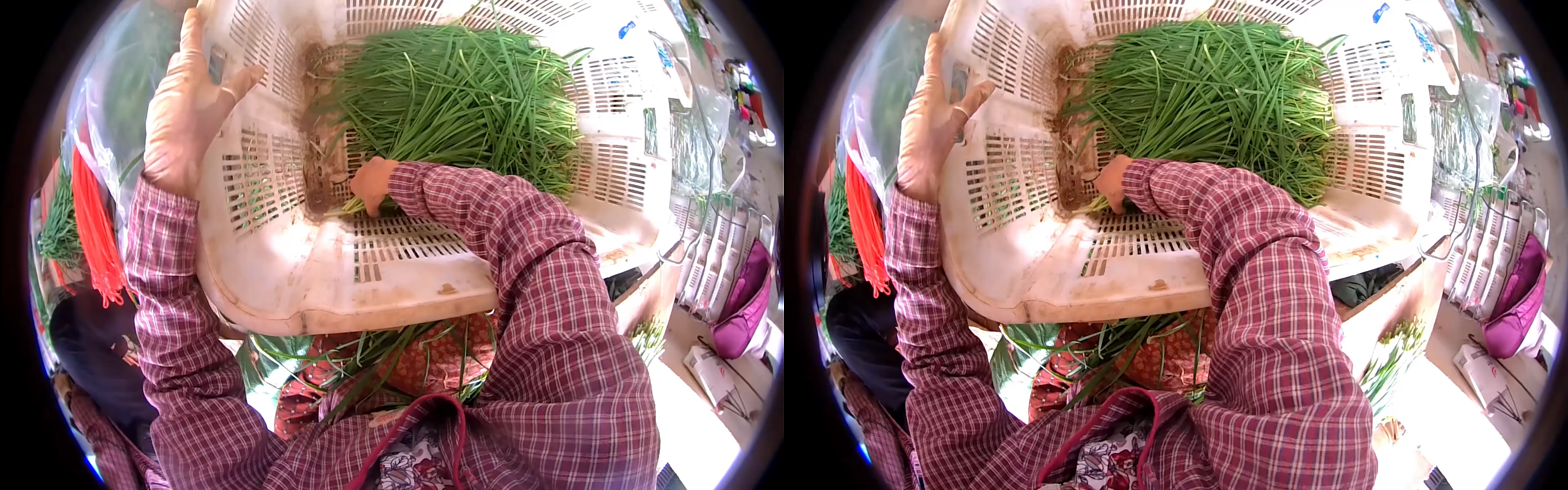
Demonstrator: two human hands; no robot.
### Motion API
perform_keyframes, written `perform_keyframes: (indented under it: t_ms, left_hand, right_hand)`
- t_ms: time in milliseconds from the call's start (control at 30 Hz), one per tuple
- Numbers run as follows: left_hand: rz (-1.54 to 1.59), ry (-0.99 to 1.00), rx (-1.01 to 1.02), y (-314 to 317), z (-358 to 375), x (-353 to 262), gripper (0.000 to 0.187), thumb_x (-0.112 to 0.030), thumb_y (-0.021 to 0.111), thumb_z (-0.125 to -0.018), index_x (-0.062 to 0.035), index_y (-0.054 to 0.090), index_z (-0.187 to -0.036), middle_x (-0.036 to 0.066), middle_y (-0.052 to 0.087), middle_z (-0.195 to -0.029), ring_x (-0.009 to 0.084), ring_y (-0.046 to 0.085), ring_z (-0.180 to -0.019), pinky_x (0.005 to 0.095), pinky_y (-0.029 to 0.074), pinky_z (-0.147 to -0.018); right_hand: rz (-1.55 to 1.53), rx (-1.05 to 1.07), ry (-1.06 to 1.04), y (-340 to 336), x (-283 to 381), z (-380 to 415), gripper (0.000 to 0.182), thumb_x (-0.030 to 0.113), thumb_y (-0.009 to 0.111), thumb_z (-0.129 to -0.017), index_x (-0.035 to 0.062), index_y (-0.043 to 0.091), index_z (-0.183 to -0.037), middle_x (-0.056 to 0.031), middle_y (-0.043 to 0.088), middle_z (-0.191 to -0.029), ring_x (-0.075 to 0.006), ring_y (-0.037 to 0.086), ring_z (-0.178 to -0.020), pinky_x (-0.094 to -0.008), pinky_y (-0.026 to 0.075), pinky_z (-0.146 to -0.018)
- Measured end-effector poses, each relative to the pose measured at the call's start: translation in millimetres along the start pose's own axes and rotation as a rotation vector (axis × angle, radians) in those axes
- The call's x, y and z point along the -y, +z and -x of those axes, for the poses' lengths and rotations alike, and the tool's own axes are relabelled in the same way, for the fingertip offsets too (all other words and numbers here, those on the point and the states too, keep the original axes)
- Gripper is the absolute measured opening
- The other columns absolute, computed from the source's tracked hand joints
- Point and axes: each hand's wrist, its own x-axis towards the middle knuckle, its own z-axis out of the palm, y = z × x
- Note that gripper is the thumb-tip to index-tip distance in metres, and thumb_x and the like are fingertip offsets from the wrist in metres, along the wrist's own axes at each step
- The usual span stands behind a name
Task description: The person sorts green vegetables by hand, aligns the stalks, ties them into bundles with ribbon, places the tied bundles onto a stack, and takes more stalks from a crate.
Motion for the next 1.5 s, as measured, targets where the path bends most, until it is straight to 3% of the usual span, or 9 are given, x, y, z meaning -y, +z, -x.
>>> perform_keyframes:
  t_ms: [200, 333, 567, 667, 767, 867, 1100, 1333, 1500]
  left_hand:
    - [0.083, -0.033, 0.022, -3, 0, -5, 0.089, -0.025, 0.072, -0.083, 0.0005, 0.017, -0.148, 0.019, 0.043, -0.140, 0.0253, 0.045, -0.128, 0.0311, 0.039, -0.102]
    - [0.141, -0.060, 0.032, -7, 1, -10, 0.090, -0.023, 0.072, -0.082, 0.0010, 0.016, -0.149, 0.018, 0.040, -0.143, 0.0250, 0.040, -0.131, 0.0298, 0.035, -0.106]
    - [0.333, -0.164, 0.048, -12, 2, -24, 0.091, -0.019, 0.071, -0.082, 0.0018, 0.014, -0.149, 0.016, 0.033, -0.149, 0.0244, 0.033, -0.136, 0.0275, 0.027, -0.113]
    - [1.312, -0.389, 0.039, -7, -1, -19, 0.092, -0.016, 0.072, -0.081, 0.0033, 0.012, -0.149, 0.016, 0.030, -0.151, 0.0242, 0.031, -0.138, 0.0269, 0.022, -0.116]
    - [0.257, -0.275, 0.153, -25, -1, -52, 0.096, -0.016, 0.074, -0.080, 0.0047, 0.010, -0.148, 0.016, 0.026, -0.153, 0.0237, 0.027, -0.140, 0.0270, 0.019, -0.118]
    - [0.416, -0.278, 0.137, -16, 2, -51, 0.097, -0.017, 0.074, -0.079, 0.0048, 0.010, -0.148, 0.017, 0.024, -0.154, 0.0236, 0.026, -0.141, 0.0269, 0.018, -0.118]
    - [0.259, -0.210, 0.063, -9, 1, -39, 0.102, -0.020, 0.076, -0.077, 0.0051, 0.009, -0.148, 0.020, 0.024, -0.153, 0.0251, 0.028, -0.140, 0.0265, 0.018, -0.118]
    - [0.213, -0.011, -0.096, 30, -15, 53, 0.088, -0.027, 0.073, -0.080, 0.0046, 0.024, -0.145, 0.021, 0.055, -0.127, 0.0289, 0.059, -0.109, 0.0331, 0.047, -0.092]
    - [-0.127, -0.035, 0.063, 7, -5, 16, 0.088, -0.045, 0.066, -0.086, 0.0004, 0.021, -0.147, 0.024, 0.057, -0.123, 0.0332, 0.061, -0.104, 0.0397, 0.048, -0.090]
  right_hand:
    - [-0.155, 0.187, -0.018, -15, -5, 0, 0.046, 0.041, 0.073, -0.078, 0.0022, 0.068, -0.103, -0.0103, 0.064, -0.096, -0.0250, 0.060, -0.079, -0.0413, 0.046, -0.062]
    - [-0.251, 0.261, 0.056, -9, -7, 2, 0.073, 0.045, 0.071, -0.077, 0.0049, 0.052, -0.135, -0.0151, 0.045, -0.143, -0.0324, 0.048, -0.125, -0.0470, 0.043, -0.092]
    - [-0.326, 0.363, 0.050, -6, -18, -3, 0.076, 0.048, 0.071, -0.076, 0.0030, 0.053, -0.133, -0.0164, 0.042, -0.145, -0.0333, 0.046, -0.128, -0.0471, 0.041, -0.096]
    - [-0.343, 0.364, 0.050, -4, -19, -1, 0.076, 0.049, 0.072, -0.074, 0.0021, 0.056, -0.130, -0.0174, 0.043, -0.144, -0.0336, 0.047, -0.127, -0.0461, 0.042, -0.096]
    - [-0.329, 0.388, 0.044, -10, -17, 3, 0.086, 0.051, 0.074, -0.071, 0.0016, 0.049, -0.137, -0.0177, 0.039, -0.147, -0.0334, 0.045, -0.129, -0.0458, 0.042, -0.097]
    - [-0.347, 0.416, 0.047, -6, -20, -2, 0.106, 0.050, 0.076, -0.068, 0.0011, 0.027, -0.147, -0.0184, 0.028, -0.152, -0.0341, 0.037, -0.135, -0.0461, 0.039, -0.101]
    - [-0.376, 0.396, 0.023, -6, -17, 2, 0.102, 0.048, 0.078, -0.067, 0.0001, 0.033, -0.145, -0.0198, 0.029, -0.151, -0.0355, 0.038, -0.133, -0.0443, 0.039, -0.101]
    - [-0.808, -0.271, -0.243, -78, -29, 90, 0.038, 0.027, 0.078, -0.074, 0.0099, 0.064, -0.104, -0.0073, 0.065, -0.104, -0.0199, 0.059, -0.101, -0.0372, 0.043, -0.097]
    - [-1.034, -1.246, -0.492, -137, -16, 232, 0.081, 0.022, 0.077, -0.077, -0.0004, 0.034, -0.142, -0.0196, 0.050, -0.134, -0.0267, 0.045, -0.127, -0.0409, 0.038, -0.108]
